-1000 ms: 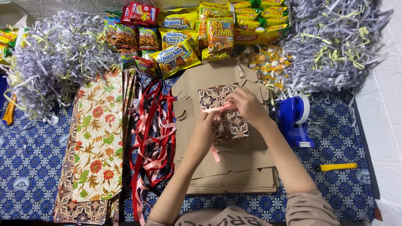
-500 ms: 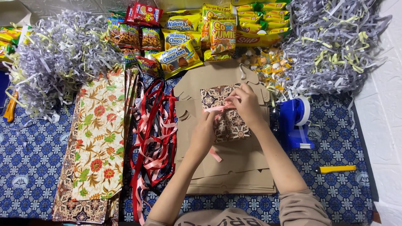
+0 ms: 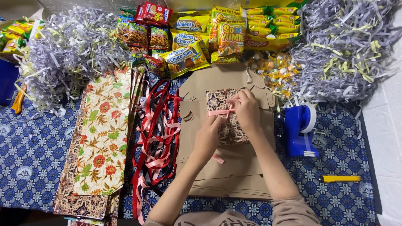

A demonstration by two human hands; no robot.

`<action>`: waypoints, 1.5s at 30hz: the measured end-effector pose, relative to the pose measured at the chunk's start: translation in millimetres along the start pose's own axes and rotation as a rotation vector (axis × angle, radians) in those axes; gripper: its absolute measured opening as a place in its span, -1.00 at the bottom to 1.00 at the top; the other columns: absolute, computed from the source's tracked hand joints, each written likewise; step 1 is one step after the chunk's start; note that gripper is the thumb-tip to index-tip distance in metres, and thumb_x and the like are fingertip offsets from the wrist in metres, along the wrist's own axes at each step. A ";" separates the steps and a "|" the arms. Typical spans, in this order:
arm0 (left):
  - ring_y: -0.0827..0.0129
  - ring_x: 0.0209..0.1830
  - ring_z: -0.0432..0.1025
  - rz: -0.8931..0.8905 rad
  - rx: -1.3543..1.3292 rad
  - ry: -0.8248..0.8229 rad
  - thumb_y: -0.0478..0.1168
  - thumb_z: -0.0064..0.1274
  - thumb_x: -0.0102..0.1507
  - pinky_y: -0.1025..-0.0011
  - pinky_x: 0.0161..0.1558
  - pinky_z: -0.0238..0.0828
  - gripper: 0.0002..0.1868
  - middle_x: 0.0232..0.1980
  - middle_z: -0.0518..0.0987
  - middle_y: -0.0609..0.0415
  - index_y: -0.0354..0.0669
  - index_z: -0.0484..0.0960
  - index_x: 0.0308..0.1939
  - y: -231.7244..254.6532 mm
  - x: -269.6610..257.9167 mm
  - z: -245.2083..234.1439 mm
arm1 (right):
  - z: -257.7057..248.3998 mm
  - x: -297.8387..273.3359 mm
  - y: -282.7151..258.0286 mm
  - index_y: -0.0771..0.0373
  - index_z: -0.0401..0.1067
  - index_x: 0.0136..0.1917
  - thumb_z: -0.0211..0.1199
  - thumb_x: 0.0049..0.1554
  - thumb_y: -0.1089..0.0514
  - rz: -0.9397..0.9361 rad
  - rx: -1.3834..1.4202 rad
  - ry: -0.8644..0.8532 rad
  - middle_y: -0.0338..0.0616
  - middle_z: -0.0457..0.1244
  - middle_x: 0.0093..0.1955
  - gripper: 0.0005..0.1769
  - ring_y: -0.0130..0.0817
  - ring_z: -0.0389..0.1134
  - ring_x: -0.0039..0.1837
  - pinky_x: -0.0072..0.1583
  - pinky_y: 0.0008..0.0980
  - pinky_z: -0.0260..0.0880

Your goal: Tying a decorative pink ribbon into a bow around a small patterned gift box on a workspace filled with snacks and packaging materials.

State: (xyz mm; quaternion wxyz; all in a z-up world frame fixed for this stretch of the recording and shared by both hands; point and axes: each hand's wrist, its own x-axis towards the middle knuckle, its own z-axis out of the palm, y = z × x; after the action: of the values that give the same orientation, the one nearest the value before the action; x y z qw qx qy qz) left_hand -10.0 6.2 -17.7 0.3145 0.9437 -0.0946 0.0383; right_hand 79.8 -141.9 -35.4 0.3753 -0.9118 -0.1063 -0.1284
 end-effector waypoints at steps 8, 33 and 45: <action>0.17 -0.16 0.47 -0.001 0.006 -0.015 -0.45 -0.21 0.18 0.29 -0.26 0.51 -0.66 -0.18 0.40 0.16 0.09 0.38 -0.08 2.7 -3.1 -6.5 | 1.2 -3.1 -2.4 0.22 0.28 -0.33 0.26 0.08 -0.02 0.013 -0.011 0.020 -0.19 0.10 -0.27 -0.67 -0.11 0.28 -0.06 -0.03 -0.21 0.36; 0.53 -0.67 0.34 -0.562 -0.794 -0.103 -0.21 0.34 0.00 0.60 -0.64 0.33 -0.70 -0.57 0.47 0.13 -0.10 0.64 -0.22 4.2 -23.9 -45.7 | 13.8 -23.6 1.1 0.08 0.26 -0.30 0.23 0.02 -0.21 0.014 -0.092 0.145 -0.31 0.11 -0.31 -0.62 -0.22 0.28 -0.11 0.04 -0.27 0.20; 0.54 -0.67 0.19 -0.351 -0.447 -0.198 -0.11 0.12 0.20 0.50 -0.57 0.37 -0.77 -0.70 0.32 0.19 0.25 0.66 -0.06 -15.8 -24.0 -33.0 | 16.7 -24.3 6.6 0.08 0.24 -0.32 0.22 0.02 -0.20 0.002 -0.085 0.149 -0.33 0.11 -0.30 -0.62 -0.23 0.28 -0.11 0.06 -0.28 0.19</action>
State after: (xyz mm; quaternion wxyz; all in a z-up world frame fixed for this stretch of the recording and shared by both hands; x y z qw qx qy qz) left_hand -30.8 42.1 -3.8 0.5056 0.8521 0.0339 -0.1307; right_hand 61.3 -137.0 -58.8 0.3434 -0.9149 -0.0718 -0.1997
